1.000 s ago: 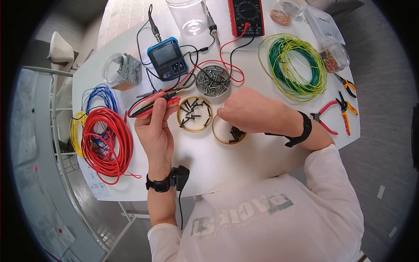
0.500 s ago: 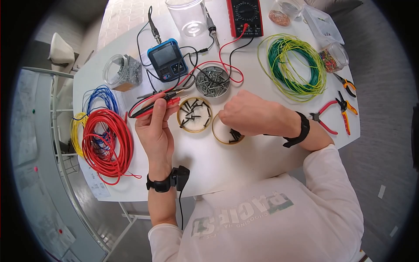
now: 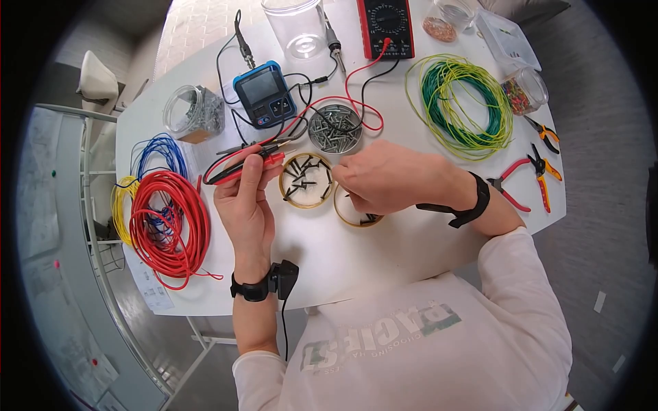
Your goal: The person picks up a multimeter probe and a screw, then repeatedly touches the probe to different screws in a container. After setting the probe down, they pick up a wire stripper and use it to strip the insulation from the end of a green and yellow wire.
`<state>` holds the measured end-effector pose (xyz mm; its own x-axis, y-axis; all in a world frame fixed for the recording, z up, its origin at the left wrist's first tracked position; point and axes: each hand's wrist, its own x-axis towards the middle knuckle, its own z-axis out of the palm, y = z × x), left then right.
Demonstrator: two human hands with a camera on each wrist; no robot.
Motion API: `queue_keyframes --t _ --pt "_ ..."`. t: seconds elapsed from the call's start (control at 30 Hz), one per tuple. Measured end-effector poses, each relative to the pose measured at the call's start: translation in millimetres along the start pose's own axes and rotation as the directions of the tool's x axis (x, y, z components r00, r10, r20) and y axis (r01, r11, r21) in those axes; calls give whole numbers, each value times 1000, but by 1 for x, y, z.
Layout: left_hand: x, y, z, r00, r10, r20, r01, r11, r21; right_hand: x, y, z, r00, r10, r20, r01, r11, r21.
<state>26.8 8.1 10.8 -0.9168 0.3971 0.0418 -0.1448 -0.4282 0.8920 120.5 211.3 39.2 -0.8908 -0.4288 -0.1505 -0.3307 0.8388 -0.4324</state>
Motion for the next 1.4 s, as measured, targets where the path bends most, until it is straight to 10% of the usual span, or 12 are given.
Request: queue_keyframes --t 0.33,0.63,1.4 --pt "-1 0 2 1000 -8 8 8 1000 -7 12 16 -7 991 -113 -77 135 896 424" --pt "-3 -2 4 997 -59 53 59 998 -1 23 15 -5 971 169 -169 126 239 963" --pt "-4 -1 7 997 -58 53 56 998 32 17 -1 -11 955 136 -263 209 319 924"
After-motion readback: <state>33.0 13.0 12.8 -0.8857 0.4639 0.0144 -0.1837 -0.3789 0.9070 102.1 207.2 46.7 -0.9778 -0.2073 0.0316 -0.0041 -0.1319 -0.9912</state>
